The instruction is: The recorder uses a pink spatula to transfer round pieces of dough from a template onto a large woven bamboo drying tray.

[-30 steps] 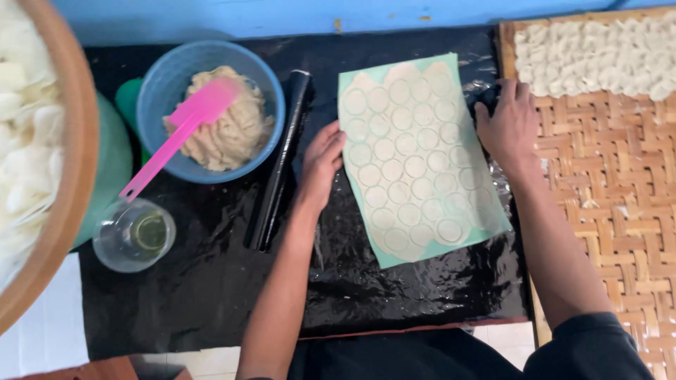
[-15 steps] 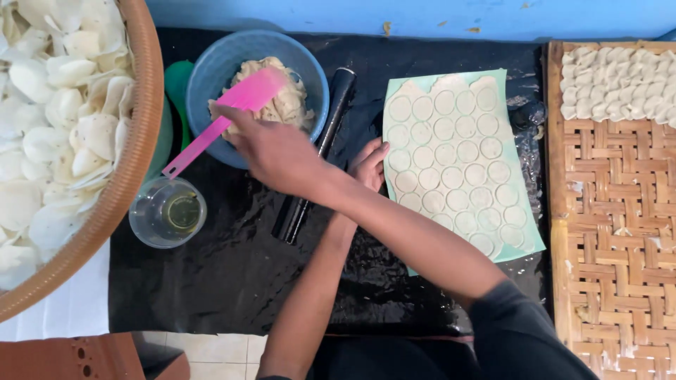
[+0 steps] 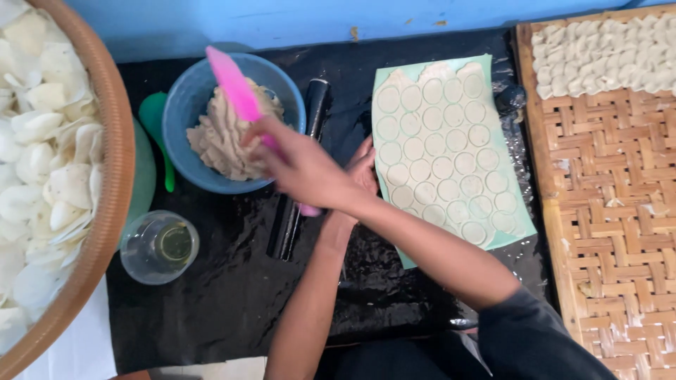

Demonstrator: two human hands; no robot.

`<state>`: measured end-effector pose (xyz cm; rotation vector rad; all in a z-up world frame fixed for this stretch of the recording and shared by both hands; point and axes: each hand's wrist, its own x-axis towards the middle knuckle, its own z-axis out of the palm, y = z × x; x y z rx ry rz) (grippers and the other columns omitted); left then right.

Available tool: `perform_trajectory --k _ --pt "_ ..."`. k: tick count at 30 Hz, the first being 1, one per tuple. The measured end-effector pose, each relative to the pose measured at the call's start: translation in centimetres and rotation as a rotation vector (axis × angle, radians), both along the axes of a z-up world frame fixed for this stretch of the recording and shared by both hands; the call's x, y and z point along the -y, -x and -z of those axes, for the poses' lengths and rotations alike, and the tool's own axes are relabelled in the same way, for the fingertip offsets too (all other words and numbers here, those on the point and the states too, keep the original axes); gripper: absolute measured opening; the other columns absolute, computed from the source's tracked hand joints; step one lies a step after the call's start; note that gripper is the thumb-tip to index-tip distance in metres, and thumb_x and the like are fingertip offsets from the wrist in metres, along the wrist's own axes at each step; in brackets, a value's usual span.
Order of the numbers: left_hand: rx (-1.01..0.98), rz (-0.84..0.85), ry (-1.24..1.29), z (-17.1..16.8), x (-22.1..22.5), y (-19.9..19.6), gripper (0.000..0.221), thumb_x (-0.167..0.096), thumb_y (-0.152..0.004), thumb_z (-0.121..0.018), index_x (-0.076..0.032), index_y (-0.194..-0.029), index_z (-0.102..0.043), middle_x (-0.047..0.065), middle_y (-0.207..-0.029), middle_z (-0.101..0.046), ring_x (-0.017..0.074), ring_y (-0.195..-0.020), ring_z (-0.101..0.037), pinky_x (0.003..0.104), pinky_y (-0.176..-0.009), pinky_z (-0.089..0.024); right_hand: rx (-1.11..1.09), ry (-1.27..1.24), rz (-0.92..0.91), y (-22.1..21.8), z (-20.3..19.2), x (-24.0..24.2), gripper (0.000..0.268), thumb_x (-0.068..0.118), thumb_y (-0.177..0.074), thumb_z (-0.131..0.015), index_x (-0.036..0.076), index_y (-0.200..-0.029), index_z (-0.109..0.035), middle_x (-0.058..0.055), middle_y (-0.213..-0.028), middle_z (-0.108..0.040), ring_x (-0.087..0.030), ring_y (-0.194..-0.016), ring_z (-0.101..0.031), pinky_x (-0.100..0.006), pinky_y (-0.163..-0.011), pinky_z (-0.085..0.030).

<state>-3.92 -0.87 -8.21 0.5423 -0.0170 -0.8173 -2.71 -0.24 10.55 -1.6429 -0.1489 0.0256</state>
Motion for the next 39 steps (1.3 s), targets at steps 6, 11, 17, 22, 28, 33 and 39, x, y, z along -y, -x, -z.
perform_trajectory --k 6,11,17,22,28,33,39 --pt "0.139 0.030 0.069 -2.6 0.5 -1.9 0.047 -0.026 -0.113 -0.049 0.001 -0.152 -0.046 0.011 -0.140 -0.063 0.0222 -0.131 -0.058 0.038 -0.113 -0.044 -0.166 0.191 0.140 12.8 -3.7 14.2 0.035 0.004 -0.105 -0.039 0.006 -0.135 -0.022 -0.016 -0.123 -0.069 -0.014 -0.071 -0.065 -0.028 -0.058 -0.054" --pt "0.155 0.044 -0.029 -4.2 0.2 -1.9 0.047 -0.026 -0.113 -0.046 -0.001 -0.153 -0.047 0.009 -0.143 -0.060 0.0198 -0.132 -0.057 0.037 -0.112 -0.044 -0.204 0.393 0.275 19.0 2.4 20.7 0.025 0.008 -0.107 -0.044 0.002 -0.120 -0.023 -0.013 -0.105 -0.073 -0.015 -0.060 -0.064 -0.028 -0.055 -0.053" --pt "0.118 0.046 0.015 -3.6 -0.3 -1.1 0.049 -0.028 -0.114 -0.043 -0.003 -0.156 -0.042 0.007 -0.151 -0.056 0.0190 -0.139 -0.053 0.037 -0.117 -0.041 -0.493 0.333 0.360 19.2 4.3 21.1 0.036 0.016 -0.104 -0.047 -0.001 -0.126 -0.025 -0.010 -0.082 -0.075 -0.016 -0.048 -0.061 -0.031 -0.047 -0.051" --pt "0.131 0.064 0.024 -3.9 -0.6 -0.7 0.052 -0.028 -0.114 -0.041 -0.002 -0.158 -0.038 0.008 -0.155 -0.052 0.0189 -0.143 -0.049 0.037 -0.121 -0.038 -0.335 0.271 0.359 18.5 5.6 20.6 0.025 0.018 -0.107 -0.045 -0.001 -0.124 -0.047 -0.008 -0.089 -0.075 -0.015 -0.059 -0.067 -0.032 -0.054 -0.055" --pt "0.160 0.056 0.030 -4.1 -0.5 -0.6 0.054 -0.028 -0.114 -0.042 -0.001 -0.161 -0.035 0.010 -0.158 -0.049 0.0212 -0.146 -0.047 0.039 -0.123 -0.037 -0.177 0.674 0.452 18.5 5.9 19.6 0.020 0.011 -0.102 -0.056 -0.001 -0.118 -0.061 -0.015 -0.078 -0.072 -0.035 -0.071 -0.071 -0.045 -0.064 -0.053" --pt "0.170 0.066 0.016 -4.1 -0.6 -0.7 0.058 -0.030 -0.114 -0.042 0.000 -0.163 -0.031 0.012 -0.159 -0.048 0.0215 -0.147 -0.046 0.039 -0.123 -0.036 -0.222 0.719 0.501 18.0 6.4 18.8 0.024 0.012 -0.101 -0.059 -0.001 -0.120 -0.064 -0.017 -0.075 -0.070 -0.038 -0.069 -0.070 -0.047 -0.064 -0.052" --pt "0.159 0.067 0.005 -4.5 -0.7 -0.7 0.060 -0.028 -0.113 -0.044 0.000 -0.163 -0.028 0.013 -0.160 -0.046 0.0225 -0.147 -0.045 0.040 -0.122 -0.037 -0.219 0.769 0.526 17.7 6.3 18.3 0.025 0.014 -0.102 -0.059 -0.001 -0.121 -0.065 -0.018 -0.076 -0.070 -0.040 -0.071 -0.069 -0.049 -0.065 -0.052"
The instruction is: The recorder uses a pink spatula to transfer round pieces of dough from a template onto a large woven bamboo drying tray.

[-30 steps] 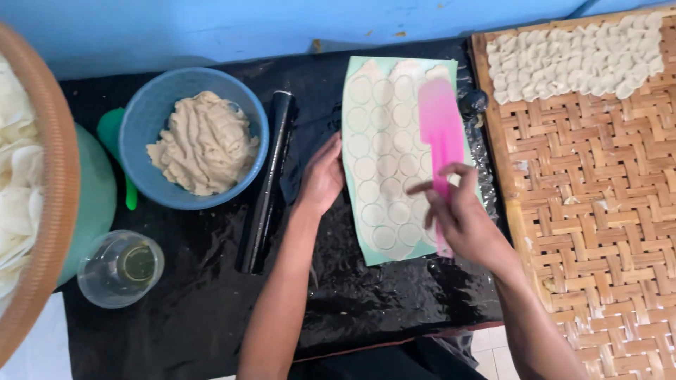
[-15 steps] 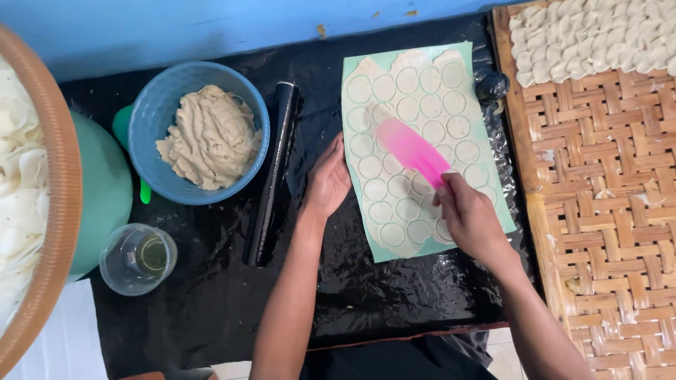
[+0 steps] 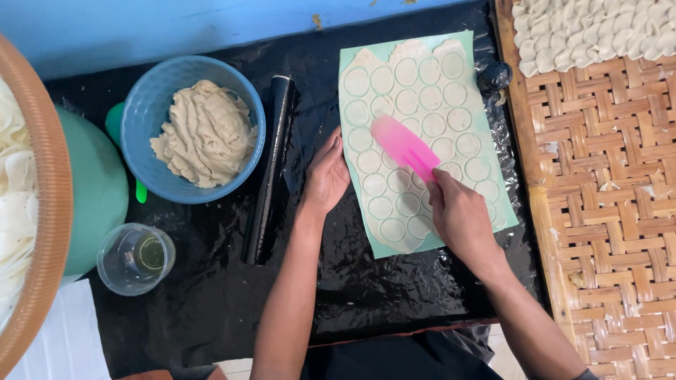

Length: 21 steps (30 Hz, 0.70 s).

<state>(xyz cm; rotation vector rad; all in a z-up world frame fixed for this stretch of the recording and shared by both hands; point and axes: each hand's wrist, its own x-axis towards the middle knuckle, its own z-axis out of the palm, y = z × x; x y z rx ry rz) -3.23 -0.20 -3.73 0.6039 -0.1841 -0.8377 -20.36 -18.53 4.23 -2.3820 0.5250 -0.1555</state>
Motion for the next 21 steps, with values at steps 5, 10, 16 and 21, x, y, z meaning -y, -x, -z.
perform_trajectory --k 5,10,16,21 --pt "0.017 0.004 -0.002 -0.1 0.0 0.0 0.061 -0.028 -0.112 -0.045 0.001 -0.164 -0.027 0.013 -0.161 -0.045 0.0221 -0.148 -0.045 0.040 -0.122 -0.036 -0.016 0.039 -0.014 -0.2 -0.3 0.3 0.024 0.016 -0.102 -0.059 0.000 -0.118 -0.067 -0.020 -0.077 -0.070 -0.042 -0.071 -0.068 -0.051 -0.064 -0.051" --pt "0.017 0.005 0.001 0.0 0.0 0.0 0.062 -0.028 -0.113 -0.045 0.001 -0.164 -0.027 0.013 -0.161 -0.045 0.0226 -0.148 -0.044 0.040 -0.123 -0.035 -0.018 0.019 -0.006 -0.5 0.4 0.9 0.023 0.018 -0.102 -0.060 0.001 -0.116 -0.068 -0.020 -0.074 -0.069 -0.041 -0.069 -0.068 -0.050 -0.064 -0.052" --pt "0.032 -0.001 0.002 -0.1 0.1 0.1 0.062 -0.028 -0.112 -0.045 0.001 -0.163 -0.027 0.013 -0.161 -0.044 0.0226 -0.149 -0.043 0.039 -0.124 -0.034 -0.092 0.011 0.007 -1.0 1.2 1.6 0.025 0.024 -0.100 -0.062 0.004 -0.110 -0.072 -0.020 -0.074 -0.070 -0.041 -0.072 -0.068 -0.050 -0.066 -0.052" --pt "0.048 0.007 -0.042 -0.8 0.1 0.1 0.062 -0.031 -0.112 -0.044 0.000 -0.163 -0.027 0.013 -0.161 -0.043 0.0227 -0.148 -0.043 0.040 -0.122 -0.035 -0.019 0.074 -0.003 -1.3 1.8 2.2 0.028 0.026 -0.099 -0.063 0.004 -0.112 -0.075 -0.022 -0.079 -0.071 -0.042 -0.074 -0.068 -0.051 -0.067 -0.052"
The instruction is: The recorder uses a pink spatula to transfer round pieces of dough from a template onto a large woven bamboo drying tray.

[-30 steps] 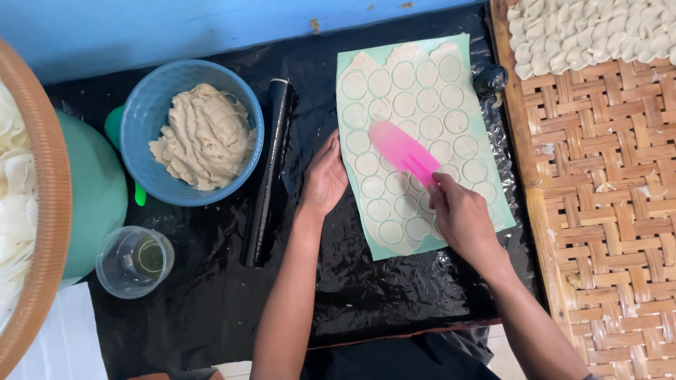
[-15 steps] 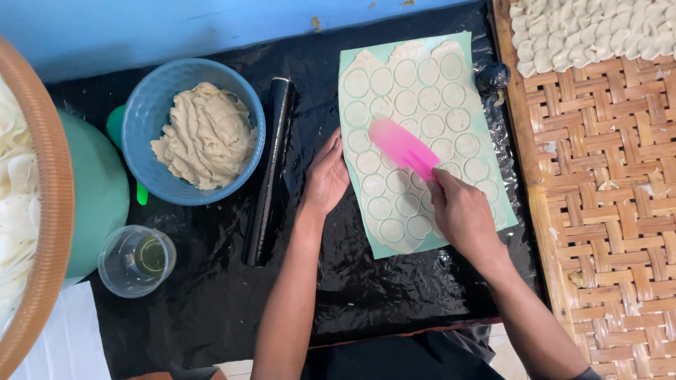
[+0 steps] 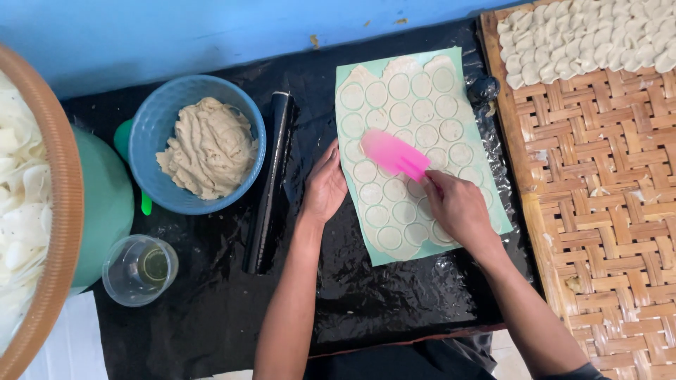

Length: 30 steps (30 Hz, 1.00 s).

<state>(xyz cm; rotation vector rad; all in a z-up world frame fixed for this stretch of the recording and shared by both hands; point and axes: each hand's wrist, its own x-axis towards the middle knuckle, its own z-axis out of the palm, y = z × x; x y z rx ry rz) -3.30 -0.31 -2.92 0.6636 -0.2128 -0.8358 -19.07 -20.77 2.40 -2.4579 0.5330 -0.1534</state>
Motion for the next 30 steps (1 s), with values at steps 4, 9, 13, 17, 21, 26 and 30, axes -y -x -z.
perform_trajectory --k 4,9,13,17,21,26,30 --pt "0.020 -0.010 -0.003 0.4 0.0 0.0 0.061 -0.031 -0.112 -0.043 -0.001 -0.163 -0.028 0.012 -0.161 -0.044 0.0220 -0.148 -0.043 0.039 -0.122 -0.035 -0.055 -0.043 0.036 -0.8 -0.6 0.4 0.029 0.029 -0.099 -0.063 0.005 -0.111 -0.076 -0.022 -0.073 -0.070 -0.041 -0.070 -0.068 -0.049 -0.066 -0.052" --pt "-0.035 -0.018 0.052 0.3 0.0 0.0 0.060 -0.035 -0.113 -0.041 0.000 -0.161 -0.032 0.014 -0.158 -0.047 0.0236 -0.145 -0.046 0.039 -0.122 -0.036 -0.140 -0.327 0.055 -0.7 0.6 1.4 0.032 0.031 -0.098 -0.062 0.006 -0.114 -0.075 -0.015 -0.061 -0.067 -0.024 -0.054 -0.065 -0.038 -0.057 -0.050" --pt "-0.082 -0.018 0.065 2.0 -0.1 -0.3 0.058 -0.033 -0.114 -0.041 0.001 -0.161 -0.033 0.014 -0.156 -0.048 0.0234 -0.144 -0.047 0.039 -0.121 -0.036 -0.103 -0.431 0.024 -0.3 1.3 1.8 0.032 0.031 -0.099 -0.061 0.006 -0.112 -0.075 -0.005 -0.059 -0.065 -0.011 -0.054 -0.060 -0.031 -0.054 -0.048" --pt "-0.088 -0.037 0.029 1.7 0.0 -0.4 0.055 -0.022 -0.110 -0.043 0.000 -0.160 -0.035 0.011 -0.156 -0.050 0.0211 -0.143 -0.049 0.038 -0.121 -0.037 -0.126 -0.593 0.014 0.2 1.2 2.3 0.032 0.030 -0.103 -0.060 0.003 -0.105 -0.077 0.001 -0.059 -0.053 -0.008 -0.055 -0.045 -0.028 -0.051 -0.037" --pt "-0.093 -0.049 0.005 2.3 0.1 -0.4 0.053 -0.017 -0.108 -0.047 0.000 -0.158 -0.038 0.011 -0.155 -0.051 0.0213 -0.141 -0.050 0.038 -0.119 -0.039 -0.066 -0.704 0.040 1.2 1.0 3.1 0.031 0.029 -0.102 -0.057 0.006 -0.108 -0.077 0.005 -0.061 -0.050 -0.005 -0.056 -0.042 -0.025 -0.051 -0.034" --pt "-0.123 -0.055 0.031 3.4 -0.1 -0.4 0.051 -0.019 -0.110 -0.046 0.000 -0.157 -0.039 0.012 -0.151 -0.053 0.0230 -0.138 -0.053 0.039 -0.117 -0.041 0.042 -0.719 0.126 4.0 1.6 7.2 0.032 0.029 -0.107 -0.055 0.003 -0.104 -0.073 0.007 -0.067 -0.051 -0.004 -0.062 -0.044 -0.023 -0.055 -0.036" --pt "-0.063 -0.043 -0.012 0.2 0.2 -0.1 0.051 -0.023 -0.111 -0.042 0.002 -0.156 -0.040 0.011 -0.152 -0.054 0.0204 -0.139 -0.053 0.036 -0.117 -0.041 0.093 -0.606 0.305 5.6 1.0 11.4 0.033 0.028 -0.109 -0.054 0.001 -0.102 -0.072 0.005 -0.067 -0.055 -0.004 -0.061 -0.049 -0.023 -0.054 -0.039"
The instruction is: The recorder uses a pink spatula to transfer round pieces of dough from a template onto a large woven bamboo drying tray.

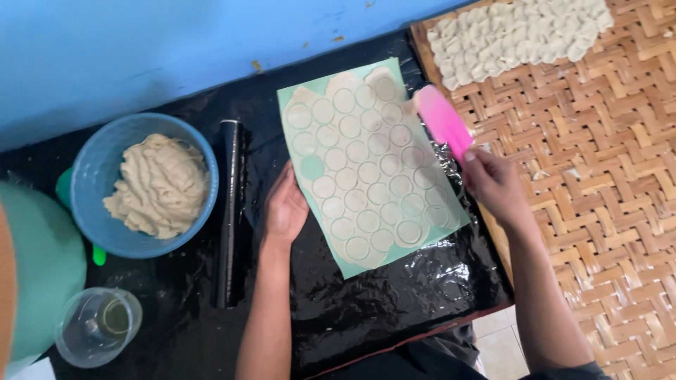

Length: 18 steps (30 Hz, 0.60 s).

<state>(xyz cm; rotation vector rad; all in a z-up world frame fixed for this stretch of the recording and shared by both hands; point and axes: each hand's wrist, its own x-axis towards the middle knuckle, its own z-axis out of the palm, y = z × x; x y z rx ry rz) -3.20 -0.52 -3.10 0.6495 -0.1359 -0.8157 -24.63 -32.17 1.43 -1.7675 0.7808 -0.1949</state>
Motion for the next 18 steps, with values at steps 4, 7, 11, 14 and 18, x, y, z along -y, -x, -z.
perform_trajectory --k 4,7,11,14,18 --pt "0.009 0.004 0.018 0.3 0.1 0.0 0.050 -0.024 -0.113 -0.041 0.002 -0.156 -0.040 0.012 -0.152 -0.054 0.0204 -0.139 -0.052 0.037 -0.118 -0.041 -0.011 0.067 0.099 0.9 0.9 4.1 0.029 0.027 -0.108 -0.055 0.004 -0.110 -0.072 0.002 -0.067 -0.055 -0.006 -0.058 -0.049 -0.024 -0.052 -0.038" --pt "-0.002 -0.012 0.005 0.3 0.1 0.0 0.050 -0.023 -0.112 -0.040 0.002 -0.156 -0.039 0.011 -0.152 -0.054 0.0193 -0.139 -0.052 0.036 -0.118 -0.040 -0.035 0.137 0.151 1.0 2.3 6.3 0.029 0.024 -0.110 -0.055 -0.001 -0.107 -0.070 0.001 -0.072 -0.061 -0.007 -0.060 -0.053 -0.024 -0.054 -0.042" --pt "-0.010 -0.012 0.033 1.0 -0.2 0.0 0.050 -0.023 -0.113 -0.040 0.002 -0.156 -0.039 0.012 -0.151 -0.055 0.0200 -0.138 -0.053 0.036 -0.118 -0.041 -0.064 0.084 0.184 1.0 3.5 7.6 0.027 0.023 -0.109 -0.056 0.000 -0.109 -0.070 0.000 -0.073 -0.060 -0.008 -0.060 -0.052 -0.026 -0.053 -0.041" --pt "-0.014 -0.011 0.038 1.0 -0.2 -0.1 0.050 -0.023 -0.113 -0.040 0.002 -0.157 -0.039 0.012 -0.150 -0.055 0.0204 -0.137 -0.054 0.037 -0.117 -0.042 -0.066 0.082 0.163 0.9 3.3 7.7 0.027 0.023 -0.110 -0.056 -0.001 -0.107 -0.069 0.000 -0.074 -0.060 -0.008 -0.062 -0.054 -0.026 -0.054 -0.042" --pt "-0.024 -0.008 0.020 0.5 0.0 0.0 0.050 -0.023 -0.113 -0.040 0.001 -0.156 -0.040 0.012 -0.149 -0.056 0.0201 -0.137 -0.054 0.036 -0.117 -0.042 -0.114 0.126 0.138 0.9 3.2 7.8 0.030 0.023 -0.111 -0.056 -0.003 -0.105 -0.069 -0.002 -0.074 -0.062 -0.008 -0.063 -0.056 -0.027 -0.056 -0.043"
